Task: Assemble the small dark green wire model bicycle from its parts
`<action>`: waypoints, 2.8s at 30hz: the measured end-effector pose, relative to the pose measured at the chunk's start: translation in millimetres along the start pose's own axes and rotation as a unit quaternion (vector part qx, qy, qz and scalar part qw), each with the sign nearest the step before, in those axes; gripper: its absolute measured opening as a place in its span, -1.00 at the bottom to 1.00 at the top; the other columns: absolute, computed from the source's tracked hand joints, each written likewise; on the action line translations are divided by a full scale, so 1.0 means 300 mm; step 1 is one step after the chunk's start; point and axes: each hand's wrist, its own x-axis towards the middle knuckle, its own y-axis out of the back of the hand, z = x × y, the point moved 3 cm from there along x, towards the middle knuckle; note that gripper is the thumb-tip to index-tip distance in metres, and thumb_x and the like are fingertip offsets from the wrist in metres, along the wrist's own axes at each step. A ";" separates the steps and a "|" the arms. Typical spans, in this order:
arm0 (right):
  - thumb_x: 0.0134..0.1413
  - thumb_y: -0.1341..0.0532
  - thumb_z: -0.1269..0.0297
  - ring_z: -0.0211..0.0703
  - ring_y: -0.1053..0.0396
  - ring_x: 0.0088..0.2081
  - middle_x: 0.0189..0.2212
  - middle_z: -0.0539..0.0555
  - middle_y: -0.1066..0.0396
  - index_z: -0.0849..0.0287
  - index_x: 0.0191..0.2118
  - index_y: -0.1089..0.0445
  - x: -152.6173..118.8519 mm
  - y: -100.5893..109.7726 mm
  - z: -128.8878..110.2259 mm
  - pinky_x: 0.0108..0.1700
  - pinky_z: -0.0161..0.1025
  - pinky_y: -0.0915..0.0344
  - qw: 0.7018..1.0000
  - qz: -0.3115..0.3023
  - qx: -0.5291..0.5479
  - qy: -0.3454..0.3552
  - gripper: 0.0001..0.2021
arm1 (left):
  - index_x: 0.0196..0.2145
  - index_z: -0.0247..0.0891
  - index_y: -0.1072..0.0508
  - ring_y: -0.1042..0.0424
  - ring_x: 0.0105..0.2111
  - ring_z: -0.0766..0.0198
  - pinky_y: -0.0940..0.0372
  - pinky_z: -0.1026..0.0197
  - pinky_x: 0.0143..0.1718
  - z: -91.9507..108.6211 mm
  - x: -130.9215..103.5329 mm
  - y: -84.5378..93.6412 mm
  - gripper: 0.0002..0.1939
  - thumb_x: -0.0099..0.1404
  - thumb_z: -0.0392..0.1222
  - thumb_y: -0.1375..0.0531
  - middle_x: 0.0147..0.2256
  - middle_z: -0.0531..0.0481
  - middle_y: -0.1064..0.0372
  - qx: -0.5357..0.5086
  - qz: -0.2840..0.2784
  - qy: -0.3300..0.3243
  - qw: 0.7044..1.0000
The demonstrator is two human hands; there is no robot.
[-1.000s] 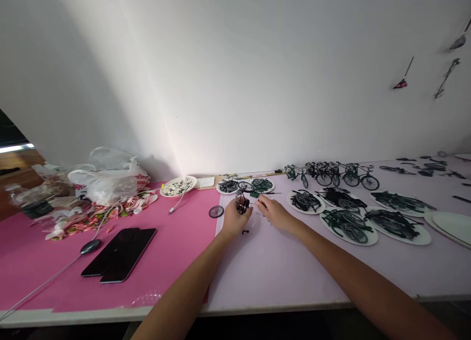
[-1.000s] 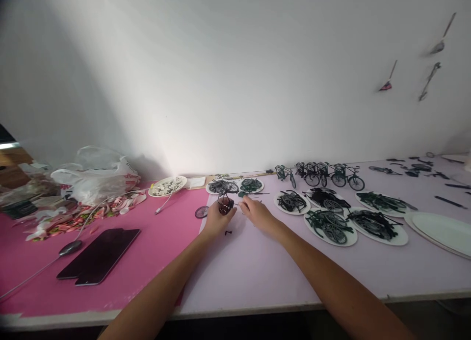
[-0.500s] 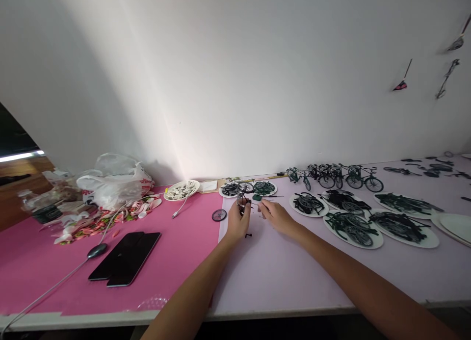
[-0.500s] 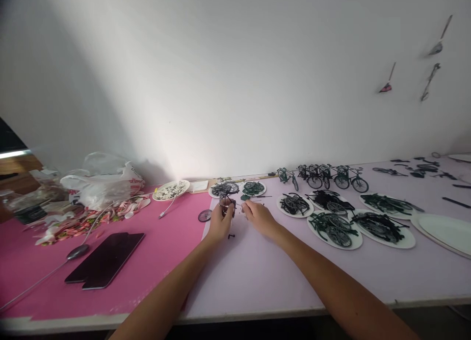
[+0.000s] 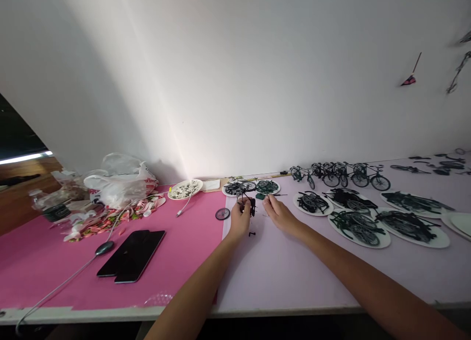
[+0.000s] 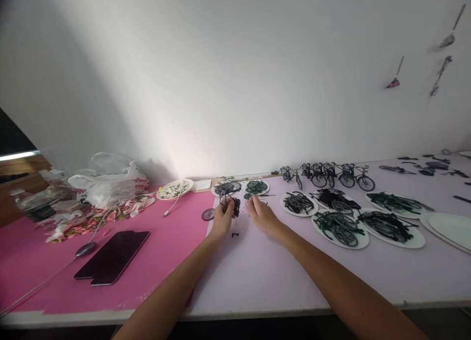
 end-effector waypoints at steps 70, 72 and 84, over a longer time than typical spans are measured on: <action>0.14 -0.27 0.11 -0.13 -0.40 -0.36 -0.38 0.02 -0.45 0.04 -0.40 0.03 0.003 -0.028 0.002 -0.33 -0.24 -0.26 0.989 0.064 0.119 0.061 -0.61 | -0.21 -0.29 -0.55 -0.50 -0.45 0.21 -0.24 0.23 -0.45 0.024 -0.023 -0.014 -0.51 0.30 0.25 -0.23 -0.30 -0.12 -0.52 0.015 -0.014 0.046 0.999; 0.12 -0.28 0.12 -0.14 -0.39 -0.37 -0.39 0.01 -0.46 0.04 -0.40 0.03 0.001 -0.031 -0.004 -0.33 -0.24 -0.26 0.989 0.060 0.117 0.062 -0.61 | -0.26 -0.29 -0.54 -0.49 -0.46 0.22 -0.22 0.24 -0.47 0.028 -0.024 -0.013 -0.48 0.28 0.29 -0.24 -0.34 -0.10 -0.51 0.015 -0.017 0.047 0.999; 0.05 -0.30 0.16 -0.13 -0.35 -0.35 -0.41 0.00 -0.37 0.05 -0.40 -0.02 0.005 -0.042 0.013 -0.37 -0.29 -0.20 0.992 0.066 0.084 0.061 -0.63 | -0.24 -0.34 -0.55 -0.52 -0.41 0.18 -0.34 0.21 -0.36 0.010 -0.017 -0.008 -0.53 0.19 0.19 -0.37 -0.38 -0.15 -0.54 0.016 -0.006 0.050 0.999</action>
